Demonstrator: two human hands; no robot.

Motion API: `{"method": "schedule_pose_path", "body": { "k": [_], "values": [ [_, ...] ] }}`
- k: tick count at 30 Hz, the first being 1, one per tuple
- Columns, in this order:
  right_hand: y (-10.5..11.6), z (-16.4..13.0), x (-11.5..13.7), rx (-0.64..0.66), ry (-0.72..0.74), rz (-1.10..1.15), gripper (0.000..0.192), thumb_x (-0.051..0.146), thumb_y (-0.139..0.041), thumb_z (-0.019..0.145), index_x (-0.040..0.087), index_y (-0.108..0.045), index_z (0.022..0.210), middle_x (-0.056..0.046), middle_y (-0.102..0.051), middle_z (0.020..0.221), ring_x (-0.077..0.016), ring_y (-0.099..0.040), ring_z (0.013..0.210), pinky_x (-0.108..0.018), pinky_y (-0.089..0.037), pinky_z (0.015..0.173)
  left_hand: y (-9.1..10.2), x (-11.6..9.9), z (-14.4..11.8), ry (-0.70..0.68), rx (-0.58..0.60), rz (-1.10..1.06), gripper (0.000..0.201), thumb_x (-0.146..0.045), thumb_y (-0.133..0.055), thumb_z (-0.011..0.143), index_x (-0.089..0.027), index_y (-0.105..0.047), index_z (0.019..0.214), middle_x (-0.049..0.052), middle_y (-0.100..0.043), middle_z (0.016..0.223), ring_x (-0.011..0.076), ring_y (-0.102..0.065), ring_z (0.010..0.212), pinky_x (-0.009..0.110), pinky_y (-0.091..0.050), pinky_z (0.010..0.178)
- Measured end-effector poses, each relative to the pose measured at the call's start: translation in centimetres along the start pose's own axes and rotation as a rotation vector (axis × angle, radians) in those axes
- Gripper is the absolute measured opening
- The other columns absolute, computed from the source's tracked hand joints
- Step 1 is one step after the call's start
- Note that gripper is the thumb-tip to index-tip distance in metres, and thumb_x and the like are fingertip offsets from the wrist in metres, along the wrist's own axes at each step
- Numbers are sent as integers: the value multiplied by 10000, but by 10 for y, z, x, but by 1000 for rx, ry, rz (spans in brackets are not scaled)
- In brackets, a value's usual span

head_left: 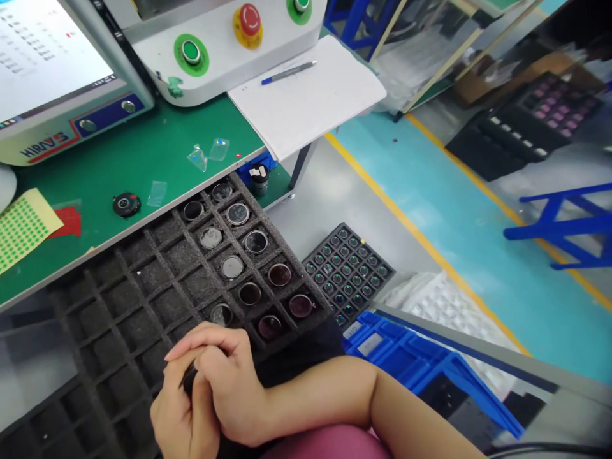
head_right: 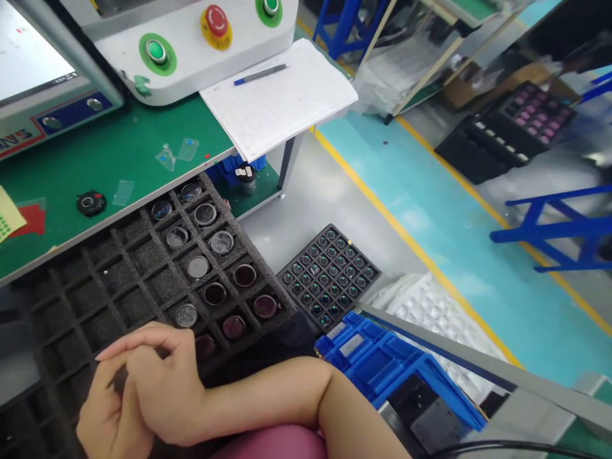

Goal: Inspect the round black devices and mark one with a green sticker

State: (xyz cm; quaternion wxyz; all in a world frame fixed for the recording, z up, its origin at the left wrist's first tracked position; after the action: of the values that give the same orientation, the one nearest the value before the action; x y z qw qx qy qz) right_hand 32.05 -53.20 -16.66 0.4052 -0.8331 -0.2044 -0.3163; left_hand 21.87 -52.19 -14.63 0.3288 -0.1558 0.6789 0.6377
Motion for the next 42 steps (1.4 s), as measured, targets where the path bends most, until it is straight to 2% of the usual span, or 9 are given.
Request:
{"method": "schedule_pose_path", "body": {
  "k": [4,7,11,15,17,20,24,30,42],
  "values": [
    [6,5,-7,11,2,58,258,278,-447,636,199,-674,543,-22,-680,672,-183,-637,700,-276,-516,716,-5,-9,5,-202,12,50,243,-345,-467,968,-208,-650,885,-1,-722,735,166,-670,605,253,-486,575],
    [10,5,-10,41,-5,75,287,252,-461,663,189,-735,606,-40,-680,718,-171,-621,726,-269,-506,725,-9,-13,6,-223,50,-33,256,-322,-472,975,-191,-666,874,5,-716,714,155,-662,590,240,-493,568],
    [17,-4,-9,160,-32,96,232,264,-558,748,197,-778,777,-36,-684,845,-143,-608,751,-218,-505,662,-18,-12,4,-42,174,-409,253,-334,-486,982,-169,-678,964,49,-724,854,172,-693,773,251,-538,684],
    [29,-8,0,320,78,-35,252,315,-591,895,253,-690,1119,-28,-677,960,-94,-540,564,-162,-420,406,-32,-15,2,216,345,-1011,318,-429,-518,961,-151,-631,856,37,-664,780,122,-607,580,225,-490,537],
    [30,-11,15,418,334,-185,350,227,-632,864,260,-628,1213,-58,-659,1126,-155,-658,835,-232,-584,658,-33,-19,2,281,372,-1209,360,-469,-551,929,-138,-611,800,26,-622,672,108,-556,524,208,-444,500],
    [25,-21,27,588,643,-285,574,87,-654,779,230,-543,1323,-89,-631,1218,-245,-576,1225,-414,-490,1072,-36,-20,-1,362,394,-1376,403,-514,-571,915,-130,-606,801,-3,-548,537,89,-492,473,181,-375,479],
    [22,-21,28,696,711,-296,591,105,-725,789,221,-531,1336,-95,-669,1177,-241,-637,1153,-413,-538,1028,-43,-19,-8,403,461,-1502,365,-492,-596,922,-134,-620,856,-21,-516,501,75,-459,445,159,-324,451],
    [22,-24,33,649,781,-308,468,200,-764,832,230,-603,1270,-88,-734,1068,-235,-698,1075,-375,-595,953,-45,-23,-11,311,516,-1642,375,-474,-542,953,-127,-627,840,-12,-506,483,77,-434,419,145,-312,395],
    [14,-27,29,641,690,-207,483,302,-827,779,230,-639,1218,-85,-741,1046,-233,-710,1062,-318,-586,960,-29,-33,-9,110,507,-1768,351,-420,-462,990,-112,-581,871,4,-527,563,57,-370,396,138,-276,355]
  ]
}}
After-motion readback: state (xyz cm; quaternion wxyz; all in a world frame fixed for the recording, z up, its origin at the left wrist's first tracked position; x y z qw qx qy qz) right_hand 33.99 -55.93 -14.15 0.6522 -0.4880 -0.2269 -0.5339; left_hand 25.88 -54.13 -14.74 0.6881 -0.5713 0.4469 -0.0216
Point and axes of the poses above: each hand's wrist, its own z-axis towards the middle knuckle, its own y-axis out of the back of the hand, x = y × z, the point moved 7 cm from there along z, towards the middle knuckle
